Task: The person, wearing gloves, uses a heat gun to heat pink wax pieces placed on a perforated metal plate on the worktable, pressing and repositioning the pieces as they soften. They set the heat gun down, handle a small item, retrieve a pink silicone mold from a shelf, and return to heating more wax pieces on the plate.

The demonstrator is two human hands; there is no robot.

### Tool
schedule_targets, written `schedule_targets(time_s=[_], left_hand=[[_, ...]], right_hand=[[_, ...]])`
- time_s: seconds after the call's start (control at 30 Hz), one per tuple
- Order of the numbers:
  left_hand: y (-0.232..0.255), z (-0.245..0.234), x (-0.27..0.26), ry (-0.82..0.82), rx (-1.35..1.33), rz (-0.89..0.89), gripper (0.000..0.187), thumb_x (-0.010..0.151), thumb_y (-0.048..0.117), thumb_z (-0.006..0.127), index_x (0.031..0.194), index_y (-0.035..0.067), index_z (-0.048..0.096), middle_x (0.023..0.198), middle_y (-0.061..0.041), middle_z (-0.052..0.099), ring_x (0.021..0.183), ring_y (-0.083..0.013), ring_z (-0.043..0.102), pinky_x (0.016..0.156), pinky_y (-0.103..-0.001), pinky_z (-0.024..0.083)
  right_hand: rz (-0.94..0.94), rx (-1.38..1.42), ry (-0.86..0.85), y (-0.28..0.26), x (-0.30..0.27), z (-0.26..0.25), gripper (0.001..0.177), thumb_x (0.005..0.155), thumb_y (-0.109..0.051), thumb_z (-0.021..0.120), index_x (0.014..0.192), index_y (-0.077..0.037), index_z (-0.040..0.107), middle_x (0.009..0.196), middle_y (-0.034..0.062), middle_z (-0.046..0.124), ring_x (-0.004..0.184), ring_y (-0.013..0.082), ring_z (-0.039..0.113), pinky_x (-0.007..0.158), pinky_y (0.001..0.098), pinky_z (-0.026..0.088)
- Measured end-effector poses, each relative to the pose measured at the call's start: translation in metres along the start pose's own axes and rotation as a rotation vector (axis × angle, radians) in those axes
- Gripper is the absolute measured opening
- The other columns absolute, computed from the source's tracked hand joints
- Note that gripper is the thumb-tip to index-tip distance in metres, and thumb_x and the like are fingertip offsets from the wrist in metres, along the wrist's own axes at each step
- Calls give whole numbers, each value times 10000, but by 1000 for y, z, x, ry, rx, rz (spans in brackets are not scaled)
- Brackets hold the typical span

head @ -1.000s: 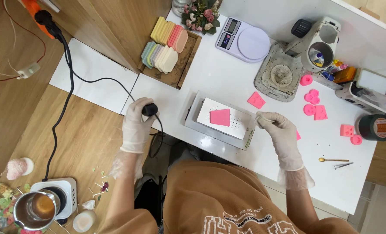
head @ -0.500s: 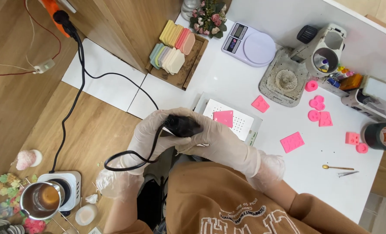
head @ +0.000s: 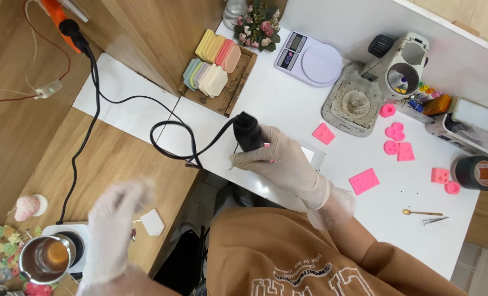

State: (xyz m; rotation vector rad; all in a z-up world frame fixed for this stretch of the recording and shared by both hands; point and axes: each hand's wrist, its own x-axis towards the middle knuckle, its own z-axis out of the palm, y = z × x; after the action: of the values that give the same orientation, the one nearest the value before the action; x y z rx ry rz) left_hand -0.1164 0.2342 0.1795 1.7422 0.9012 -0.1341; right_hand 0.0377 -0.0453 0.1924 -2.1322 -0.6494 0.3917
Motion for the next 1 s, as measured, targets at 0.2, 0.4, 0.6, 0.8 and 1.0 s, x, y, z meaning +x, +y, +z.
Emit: schedule_targets(time_s=[0.2,0.4,0.6,0.8,1.0], left_hand=[[45,111,-27,-128,-36,649,784,868,176,771,1525,42,364,1432,-121,546,1331,-224,551,1080,-357,470],[52,160,27,-441,-940,505,351,1044,26,672,1382,-36,602,1226,-75,617,1130,-170,578,1046,-324,486],[50,166,37,-210,-871,582,177,1014,-18,622,1187,-2,588,1103,-105,694,1014,-172,669,970,-308,565],[52,191,30,180,-798,843,480,914,-40,663,1335,30,443,1017,-78,604,846,-184,658,878,-306,570],[69,199,26,189,-1102,644,383,1017,112,623,1347,-52,519,1138,-145,661,884,-230,677,872,-355,589]], right_hand=[[49,477,-186,5,18,-23,222,798,-87,831,1006,-164,830,1058,59,776,1005,143,707,938,254,577],[-245,89,-210,-14,16,-15,156,733,-50,861,879,-69,810,1198,113,696,983,205,666,867,327,545],[-226,400,40,9,-19,-49,205,823,22,780,1024,-20,782,1473,153,605,1321,241,628,1108,358,520],[237,656,350,52,-54,-67,203,820,38,756,999,-49,794,1313,120,722,1103,180,713,938,322,613],[382,703,419,86,-80,-48,163,844,46,749,983,-29,788,1226,100,755,1049,158,716,958,300,593]])
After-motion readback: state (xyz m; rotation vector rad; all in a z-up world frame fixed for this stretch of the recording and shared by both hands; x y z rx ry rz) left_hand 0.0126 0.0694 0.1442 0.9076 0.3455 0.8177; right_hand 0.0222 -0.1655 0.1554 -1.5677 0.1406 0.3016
